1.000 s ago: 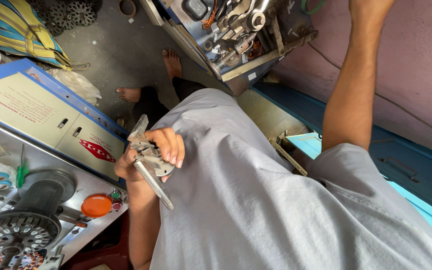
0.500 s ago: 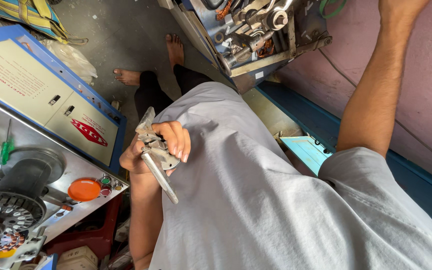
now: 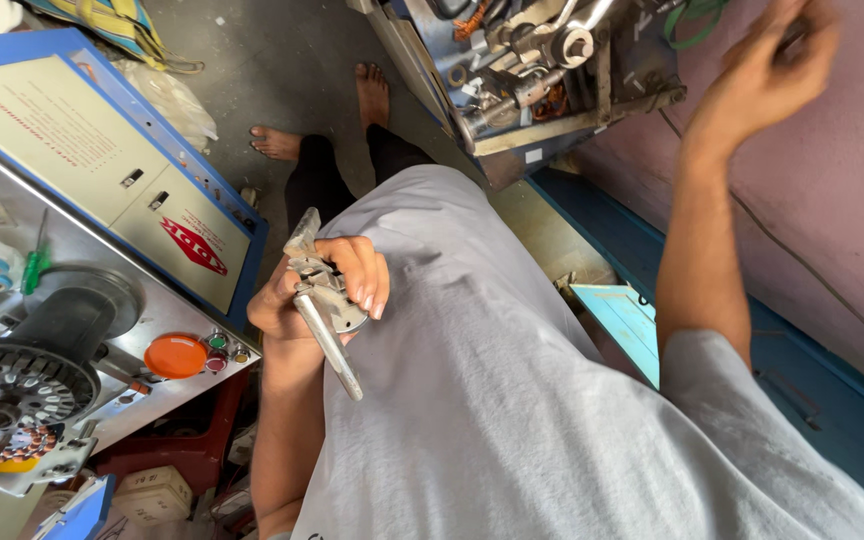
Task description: The person uses a vernier caliper to measure a cylindrical motor component and a stator assembly on a workbench. They repeatedly open and close the caliper jaws, reposition the parts, and take multiple measurements of different features.
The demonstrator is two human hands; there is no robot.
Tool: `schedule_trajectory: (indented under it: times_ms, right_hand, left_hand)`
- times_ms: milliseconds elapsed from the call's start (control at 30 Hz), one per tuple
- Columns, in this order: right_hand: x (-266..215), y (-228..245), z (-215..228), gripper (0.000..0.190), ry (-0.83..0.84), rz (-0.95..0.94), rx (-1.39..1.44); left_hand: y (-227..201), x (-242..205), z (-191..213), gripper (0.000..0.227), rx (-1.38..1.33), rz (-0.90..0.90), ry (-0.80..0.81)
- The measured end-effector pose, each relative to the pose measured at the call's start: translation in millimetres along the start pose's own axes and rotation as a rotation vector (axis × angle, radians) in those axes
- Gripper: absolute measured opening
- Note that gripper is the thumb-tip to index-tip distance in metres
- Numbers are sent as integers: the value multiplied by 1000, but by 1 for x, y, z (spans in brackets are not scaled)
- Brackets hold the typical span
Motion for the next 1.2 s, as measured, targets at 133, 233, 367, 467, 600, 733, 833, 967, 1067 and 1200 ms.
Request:
schedule_trajectory:
  times_ms: [133,233,367,467,600,733,833,967,1067,1200]
  right_hand:
    - [-152,33,-21,7,573,139,-295]
    - [-223,46,-64,32,727,137,-283]
    - [-243,35,-126,42,524,166,-549]
    - [-251,16,-153,48,360,123,-645]
    - [-262,-6,-170,41,251,73,-737]
    - [-242,20,-166,22,158,205,-580]
    - [-244,93,-172,26,317,182,-323]
    - [-244,225,-209,8,692,-171,238]
    - [-232,337,-237,7,1031,-407,683]
    - [-215,464,-266,16,1590,137,607]
  left_hand:
    - [-1,0,7,63,-87,-46,0]
    - [-5,2,14,66,-90,-85,10]
    - [-18,-3,23,65,-138,-67,27]
    - [-35,-20,29,68,-181,-35,4]
    - [-65,-41,40,70,-194,-61,43]
    - [-102,-53,54,69,-97,-106,30]
    - [-128,-70,59,65,-52,-260,164]
    - [-149,-91,68,64,16,-427,154]
    - [-160,-104,69,67,-26,-521,130]
    - [-174,-127,67,77,53,-688,10]
Point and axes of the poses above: each hand's wrist, its own x-axis towards the middle knuckle, its own z-axis out of the back of the hand, y = z × x, the point moved 4 cm from there along x, towards the middle knuckle, and after that the axes turned 6 degrees about -y, right-handed, at the moved point
